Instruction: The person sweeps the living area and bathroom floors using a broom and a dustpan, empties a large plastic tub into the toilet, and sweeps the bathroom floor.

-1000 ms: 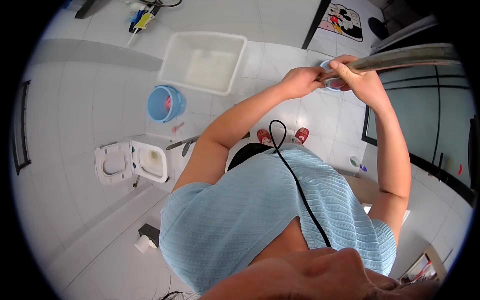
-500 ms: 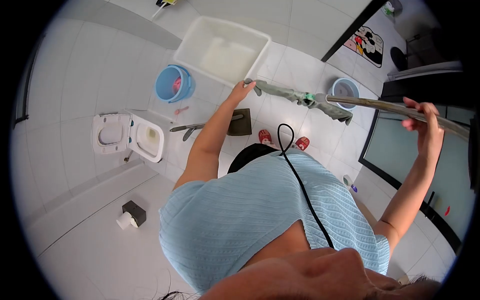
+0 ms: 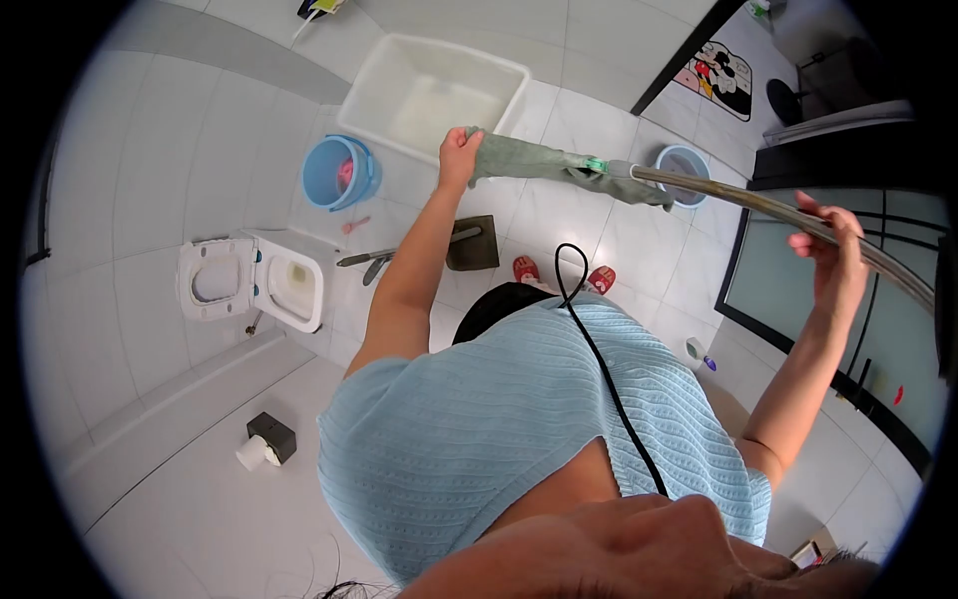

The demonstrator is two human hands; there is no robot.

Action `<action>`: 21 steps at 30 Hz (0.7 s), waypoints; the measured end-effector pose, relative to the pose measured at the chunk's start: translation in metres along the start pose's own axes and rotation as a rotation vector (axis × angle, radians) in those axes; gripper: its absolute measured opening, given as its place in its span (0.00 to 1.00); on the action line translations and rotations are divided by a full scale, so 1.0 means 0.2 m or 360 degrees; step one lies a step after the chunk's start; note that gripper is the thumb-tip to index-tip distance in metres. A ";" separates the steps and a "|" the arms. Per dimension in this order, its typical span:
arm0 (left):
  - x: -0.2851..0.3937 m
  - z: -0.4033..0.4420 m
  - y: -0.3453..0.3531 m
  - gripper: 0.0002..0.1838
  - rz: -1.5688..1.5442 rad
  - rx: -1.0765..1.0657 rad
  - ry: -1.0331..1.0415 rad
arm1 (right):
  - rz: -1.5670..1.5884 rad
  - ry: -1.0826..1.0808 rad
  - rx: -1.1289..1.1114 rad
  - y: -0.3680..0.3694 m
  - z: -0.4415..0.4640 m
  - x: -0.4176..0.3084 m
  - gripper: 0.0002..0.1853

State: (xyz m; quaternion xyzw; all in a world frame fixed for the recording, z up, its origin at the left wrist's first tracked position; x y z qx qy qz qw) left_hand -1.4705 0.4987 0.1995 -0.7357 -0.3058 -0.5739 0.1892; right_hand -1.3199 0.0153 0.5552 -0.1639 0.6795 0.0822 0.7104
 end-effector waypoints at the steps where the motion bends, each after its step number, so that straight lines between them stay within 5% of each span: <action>1: 0.07 -0.01 0.01 0.11 0.0175 0.0091 0.0211 | -0.0019 0.0022 0.0015 0.03 -0.02 0.03 0.12; 5: 0.28 -0.14 0.16 0.12 0.0565 0.0230 0.0650 | 0.0057 0.0123 0.0013 0.12 -0.11 0.22 0.12; 13: 0.27 -0.28 0.54 0.11 0.0509 -0.0207 0.0630 | 0.0455 0.0229 0.0143 0.30 -0.23 0.63 0.12; 16: 0.21 -0.32 0.69 0.10 0.0204 -0.0550 0.0358 | 0.0669 0.0270 0.0150 0.35 -0.25 0.76 0.12; 21: 0.58 -0.62 0.89 0.08 -0.0152 -0.0780 0.0287 | 0.0933 0.0353 0.0068 0.46 -0.27 0.96 0.12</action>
Point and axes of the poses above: each hand's wrist, its own z-axis towards the middle knuckle, its own y-axis out of the palm, x = y × z, the point moved 9 cm from there along z, towards the middle knuckle, and after that the axes turned 4 degrees about -z, right-handed, at the moved point
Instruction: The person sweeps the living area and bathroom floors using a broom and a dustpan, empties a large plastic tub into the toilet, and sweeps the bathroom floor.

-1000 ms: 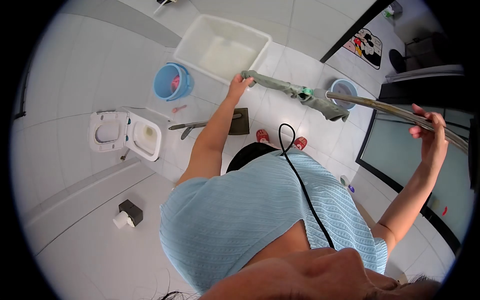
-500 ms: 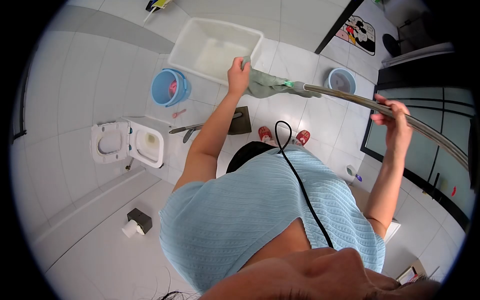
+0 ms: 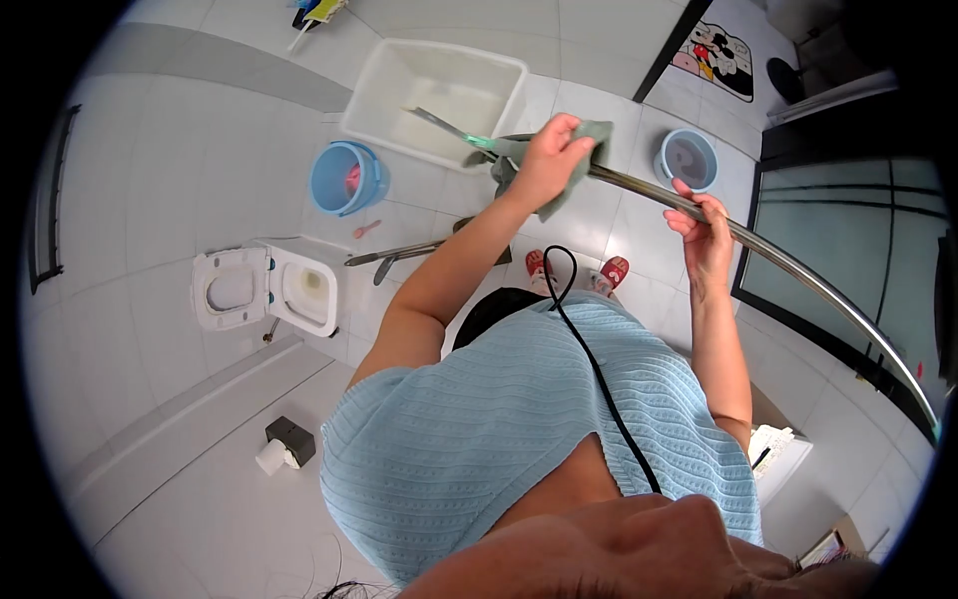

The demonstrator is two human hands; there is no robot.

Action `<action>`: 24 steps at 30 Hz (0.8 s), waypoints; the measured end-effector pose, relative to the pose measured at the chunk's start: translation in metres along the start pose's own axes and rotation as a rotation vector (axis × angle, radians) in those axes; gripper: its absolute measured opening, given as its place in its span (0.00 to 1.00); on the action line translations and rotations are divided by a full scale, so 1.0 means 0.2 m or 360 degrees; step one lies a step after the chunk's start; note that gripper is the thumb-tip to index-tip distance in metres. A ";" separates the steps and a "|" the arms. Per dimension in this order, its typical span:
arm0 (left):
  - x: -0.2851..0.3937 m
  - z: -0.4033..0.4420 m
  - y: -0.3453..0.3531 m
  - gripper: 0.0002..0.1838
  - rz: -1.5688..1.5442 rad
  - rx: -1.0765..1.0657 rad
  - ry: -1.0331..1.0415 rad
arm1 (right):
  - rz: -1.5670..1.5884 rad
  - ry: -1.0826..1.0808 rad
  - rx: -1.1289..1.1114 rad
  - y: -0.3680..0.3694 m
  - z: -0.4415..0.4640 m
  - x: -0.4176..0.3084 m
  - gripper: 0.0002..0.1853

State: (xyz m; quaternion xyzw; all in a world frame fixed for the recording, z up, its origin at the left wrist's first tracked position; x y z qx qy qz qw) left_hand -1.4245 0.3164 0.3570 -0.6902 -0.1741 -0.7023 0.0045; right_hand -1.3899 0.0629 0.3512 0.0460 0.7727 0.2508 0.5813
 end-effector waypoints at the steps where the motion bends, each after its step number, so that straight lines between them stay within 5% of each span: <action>1: 0.09 -0.04 0.09 0.09 -0.0106 -0.0110 -0.0029 | 0.0125 0.0045 -0.0023 0.01 0.01 0.05 0.12; 6: 0.29 -0.21 0.29 0.10 -0.0335 -0.0448 -0.0013 | 0.0492 0.0172 -0.0034 -0.02 0.06 0.19 0.12; 10: 0.08 -0.25 -0.01 0.10 -0.0397 -0.0109 -0.0202 | 0.0771 0.0257 -0.0087 0.02 0.15 0.30 0.11; 12: -0.13 -0.30 -0.33 0.13 -0.0264 0.0510 -0.0205 | 0.0955 0.0359 0.0081 -0.01 0.15 0.37 0.11; 15: -0.27 -0.38 -0.55 0.12 -0.0022 0.0850 -0.0284 | 0.0971 0.0427 0.0097 0.04 0.11 0.39 0.09; 19: -0.20 -0.30 -0.40 0.17 -0.0287 0.0544 -0.0133 | 0.1069 0.0528 0.0032 0.10 0.09 0.42 0.10; 24: -0.27 -0.31 -0.28 0.24 -0.0544 0.0453 -0.0490 | 0.1129 0.0582 0.0012 0.13 0.10 0.51 0.12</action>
Point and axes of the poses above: each hand's wrist, its own z-axis towards the middle knuckle, its own y-axis out of the palm, x = y × z, the point moved 9 cm from there along z, towards the middle knuckle, and after that the axes turned 4 degrees about -z, right-handed, at the moved point
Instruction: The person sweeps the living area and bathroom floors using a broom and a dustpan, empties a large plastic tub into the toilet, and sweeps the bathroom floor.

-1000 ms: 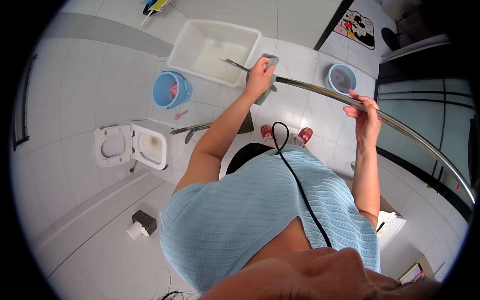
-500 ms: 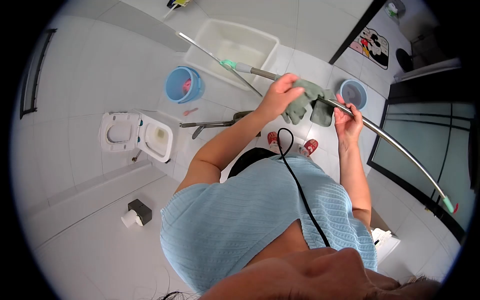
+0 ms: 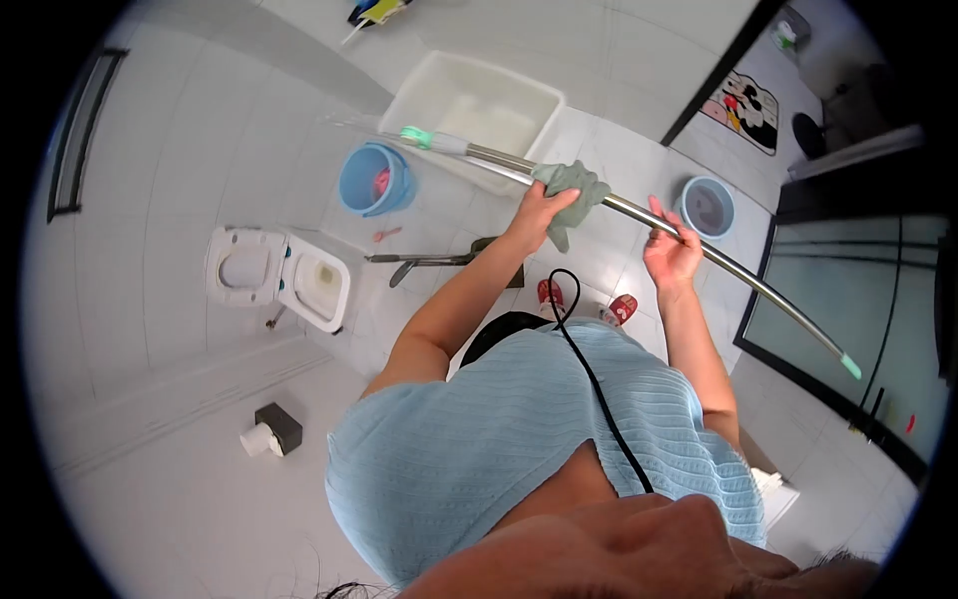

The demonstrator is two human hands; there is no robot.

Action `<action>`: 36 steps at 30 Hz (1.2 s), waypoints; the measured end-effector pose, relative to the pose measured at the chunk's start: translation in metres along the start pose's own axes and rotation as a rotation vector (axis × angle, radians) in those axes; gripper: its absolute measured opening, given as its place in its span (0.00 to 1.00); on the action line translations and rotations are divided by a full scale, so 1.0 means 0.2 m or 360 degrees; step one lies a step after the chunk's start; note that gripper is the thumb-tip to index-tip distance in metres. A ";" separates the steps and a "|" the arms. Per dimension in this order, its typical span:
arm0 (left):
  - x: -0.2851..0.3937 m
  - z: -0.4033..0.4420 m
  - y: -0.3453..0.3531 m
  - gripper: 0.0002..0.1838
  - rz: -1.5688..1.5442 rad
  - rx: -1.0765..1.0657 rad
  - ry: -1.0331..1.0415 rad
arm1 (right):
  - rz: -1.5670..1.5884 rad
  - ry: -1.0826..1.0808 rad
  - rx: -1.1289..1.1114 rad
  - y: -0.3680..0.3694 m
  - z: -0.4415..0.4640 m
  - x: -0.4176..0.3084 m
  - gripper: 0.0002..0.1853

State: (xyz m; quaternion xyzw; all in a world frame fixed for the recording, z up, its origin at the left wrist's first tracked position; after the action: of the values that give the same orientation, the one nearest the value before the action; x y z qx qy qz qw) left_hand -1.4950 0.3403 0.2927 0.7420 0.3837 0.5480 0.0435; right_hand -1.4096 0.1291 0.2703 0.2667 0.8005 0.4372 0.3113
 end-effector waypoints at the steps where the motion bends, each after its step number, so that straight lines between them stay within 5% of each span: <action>1: -0.01 -0.01 0.02 0.24 0.0015 -0.0042 -0.0027 | -0.0011 0.0056 -0.0072 0.01 0.01 0.03 0.14; 6: 0.07 -0.07 0.17 0.20 0.0071 -0.0201 -0.0007 | 0.0092 0.0240 -0.0100 0.04 -0.03 0.21 0.21; 11: 0.18 -0.06 0.19 0.12 0.0387 -0.0126 0.0384 | -0.0408 0.0683 0.0118 -0.03 -0.13 0.40 0.19; 16: 0.13 -0.01 0.21 0.12 0.0774 -0.0102 0.0552 | -0.0780 0.0597 0.0171 -0.14 -0.11 0.33 0.19; 18: 0.12 -0.01 0.25 0.11 0.0903 -0.0095 0.0622 | -0.1490 0.0315 0.0184 -0.04 -0.08 0.19 0.17; 20: 0.12 -0.03 0.29 0.13 0.1178 -0.0063 0.0786 | -0.1647 0.0214 0.0193 0.09 -0.08 0.15 0.18; 22: 0.06 -0.05 0.33 0.14 0.1247 -0.0148 0.0759 | -0.2622 -0.0708 -0.0050 0.43 -0.11 0.02 0.24; 24: 0.00 -0.05 0.37 0.15 0.1316 -0.0223 0.0739 | -0.2692 -0.0939 -0.0045 0.54 -0.15 -0.02 0.23; 26: -0.09 -0.07 0.48 0.16 0.1806 -0.0536 0.0840 | -0.3416 -0.1267 0.0048 0.61 -0.18 -0.03 0.20; 30: -0.15 -0.08 0.54 0.23 0.2219 -0.0779 0.1061 | -0.3156 -0.1295 0.0046 0.59 -0.21 -0.15 0.15; 32: -0.17 -0.06 0.50 0.23 0.2436 -0.0731 0.0996 | -0.2628 -0.1240 0.0156 0.52 -0.15 -0.25 0.16; 34: -0.26 0.00 0.38 0.16 0.2672 -0.0774 0.0997 | -0.2316 -0.1113 0.0252 0.62 -0.21 -0.40 0.16; 36: -0.34 0.08 0.23 0.09 0.2736 -0.0700 0.0955 | -0.1906 -0.1365 0.0109 0.86 -0.38 -0.57 0.11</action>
State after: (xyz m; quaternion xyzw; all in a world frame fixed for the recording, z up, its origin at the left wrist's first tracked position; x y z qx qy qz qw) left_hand -1.4645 0.2724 0.2552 0.5737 -0.4134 0.6210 -0.3381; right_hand -1.3628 0.0906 0.4811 -0.0590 0.6302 0.0244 0.7738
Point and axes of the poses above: each hand's wrist, its own z-axis towards the middle knuckle, its own y-axis out of the palm, x = y × z, the point moved 9 cm from there along z, towards the middle knuckle, and after that the axes turned 4 degrees about -z, right-handed, at the moved point
